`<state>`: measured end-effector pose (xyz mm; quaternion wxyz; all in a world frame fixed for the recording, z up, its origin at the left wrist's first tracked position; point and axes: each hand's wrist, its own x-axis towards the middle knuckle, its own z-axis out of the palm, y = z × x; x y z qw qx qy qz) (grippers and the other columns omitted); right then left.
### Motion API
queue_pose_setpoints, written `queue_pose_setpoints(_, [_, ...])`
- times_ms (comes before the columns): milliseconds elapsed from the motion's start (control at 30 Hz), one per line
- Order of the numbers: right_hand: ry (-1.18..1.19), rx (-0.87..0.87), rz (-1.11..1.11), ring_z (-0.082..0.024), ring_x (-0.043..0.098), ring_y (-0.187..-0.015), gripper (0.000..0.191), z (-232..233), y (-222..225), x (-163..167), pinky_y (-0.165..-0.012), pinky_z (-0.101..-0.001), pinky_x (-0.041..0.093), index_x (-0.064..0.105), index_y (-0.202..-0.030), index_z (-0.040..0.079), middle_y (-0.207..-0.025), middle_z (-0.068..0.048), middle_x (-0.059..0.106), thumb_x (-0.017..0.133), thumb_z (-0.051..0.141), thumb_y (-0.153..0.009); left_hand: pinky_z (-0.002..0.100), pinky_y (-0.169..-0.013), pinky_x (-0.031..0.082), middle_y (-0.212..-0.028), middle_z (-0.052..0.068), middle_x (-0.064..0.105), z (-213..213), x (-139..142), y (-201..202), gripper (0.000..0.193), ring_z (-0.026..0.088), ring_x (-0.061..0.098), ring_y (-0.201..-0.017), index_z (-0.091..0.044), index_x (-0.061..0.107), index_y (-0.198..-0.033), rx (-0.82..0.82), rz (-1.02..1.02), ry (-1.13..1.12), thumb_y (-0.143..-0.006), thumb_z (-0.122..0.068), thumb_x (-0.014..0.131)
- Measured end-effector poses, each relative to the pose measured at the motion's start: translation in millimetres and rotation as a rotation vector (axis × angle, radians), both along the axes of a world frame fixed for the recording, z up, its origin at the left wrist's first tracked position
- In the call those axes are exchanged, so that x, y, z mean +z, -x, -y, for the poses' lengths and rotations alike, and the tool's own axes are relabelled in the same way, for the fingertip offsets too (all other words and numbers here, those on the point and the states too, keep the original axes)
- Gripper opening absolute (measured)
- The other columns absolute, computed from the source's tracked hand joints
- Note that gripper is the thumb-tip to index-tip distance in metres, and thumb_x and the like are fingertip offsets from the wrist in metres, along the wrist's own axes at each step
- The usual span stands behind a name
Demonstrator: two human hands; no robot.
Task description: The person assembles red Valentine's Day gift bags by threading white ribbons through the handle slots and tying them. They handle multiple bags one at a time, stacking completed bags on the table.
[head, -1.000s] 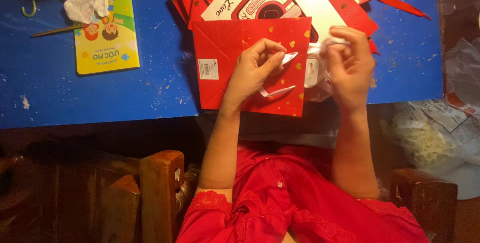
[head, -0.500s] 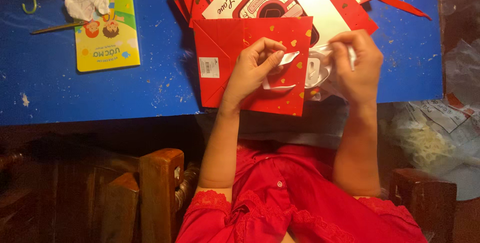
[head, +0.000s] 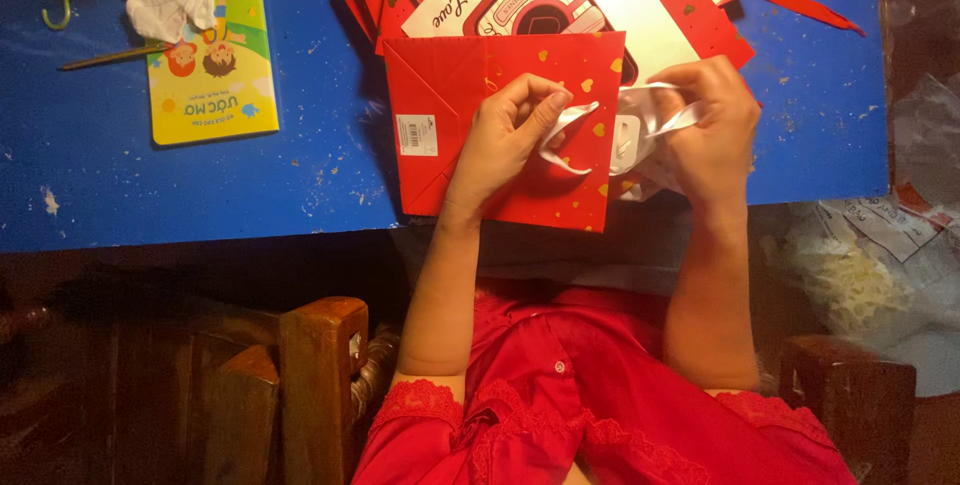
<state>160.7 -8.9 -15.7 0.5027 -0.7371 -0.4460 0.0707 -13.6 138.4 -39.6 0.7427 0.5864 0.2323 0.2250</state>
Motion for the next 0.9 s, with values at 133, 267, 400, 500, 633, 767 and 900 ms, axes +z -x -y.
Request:
queue_pose_setpoints(133, [-0.055, -0.162, -0.561, -0.015, 0.064, -0.074, 0.011, 2, -2, -4, -0.064, -0.0301, 0.048, 0.063, -0.112, 0.001, -0.089, -0.006, 0.066, 0.068, 0.009, -0.106, 0.02, -0.071, 0.05, -0.082, -0.003, 0.066, 0, -3, 0, 0.023, 0.003, 0.06, -0.077, -0.001, 0.067, -0.109, -0.007, 0.018, -0.036, -0.106, -0.023, 0.065])
queue_pose_setpoints(267, [-0.163, -0.036, -0.372, -0.011, 0.062, -0.092, 0.027, 5, -2, -5, -0.079, -0.0255, 0.05, 0.059, -0.127, 0.001, -0.113, -0.004, 0.068, 0.071, 0.003, -0.103, 0.02, -0.073, 0.052, -0.081, -0.003, 0.067, 1, -2, -2, 0.021, 0.003, 0.062, -0.077, -0.001, 0.067, -0.108, 0.005, 0.004, -0.071, -0.105, -0.021, 0.065])
queue_pose_setpoints(400, [-0.06, 0.022, -0.107, -0.013, 0.061, -0.098, 0.018, 6, -8, -16, -0.084, -0.0255, 0.049, 0.067, -0.119, 0.0, -0.111, -0.008, 0.066, 0.073, -0.005, -0.103, 0.021, -0.071, 0.051, -0.081, -0.003, 0.066, 4, 3, -2, 0.019, 0.003, 0.061, -0.076, -0.001, 0.067, -0.109, 0.018, -0.005, -0.064, -0.104, -0.02, 0.066])
queue_pose_setpoints(500, [-0.109, 0.0, -0.199, -0.011, 0.063, -0.091, 0.016, 4, -13, -30, -0.079, -0.0239, 0.051, 0.069, -0.114, -0.001, -0.103, -0.008, 0.067, 0.064, -0.011, -0.103, 0.021, -0.069, 0.051, -0.082, -0.003, 0.068, 6, 7, -2, 0.018, 0.002, 0.062, -0.076, -0.002, 0.068, -0.109, 0.02, -0.021, -0.089, -0.103, -0.019, 0.067])
queue_pose_setpoints(633, [-0.344, -0.033, -0.649, -0.012, 0.063, -0.072, 0.009, 5, -17, -40, -0.071, -0.0292, 0.056, 0.058, -0.116, 0.001, -0.094, -0.007, 0.064, 0.059, -0.005, -0.11, 0.021, -0.066, 0.05, -0.08, -0.003, 0.068, 9, 13, -3, 0.017, 0.002, 0.06, -0.073, -0.004, 0.07, -0.108, 0.049, -0.122, -0.206, -0.101, -0.019, 0.07])
queue_pose_setpoints(767, [-0.569, 0.015, -0.911, -0.018, 0.065, -0.071, 0.002, 5, -19, -40, -0.068, -0.0348, 0.061, 0.054, -0.116, -0.001, -0.092, -0.013, 0.064, 0.056, -0.002, -0.115, 0.026, -0.072, 0.058, -0.087, -0.003, 0.075, 19, 25, -6, 0.021, 0.005, 0.072, -0.081, -0.008, 0.07, -0.112, 0.1, -0.197, -0.337, -0.099, -0.024, 0.072])
queue_pose_setpoints(900, [-0.634, -0.001, -1.003, -0.02, 0.066, -0.076, 0.002, 6, -22, -43, -0.072, -0.0379, 0.061, 0.054, -0.12, -0.001, -0.095, -0.015, 0.065, 0.055, -0.001, -0.118, 0.04, -0.08, 0.052, -0.099, 0.007, 0.066, 54, 39, -10, 0.056, 0.024, 0.065, -0.095, -0.013, 0.06, -0.128, 0.082, -0.451, -0.896, -0.083, -0.035, 0.084])
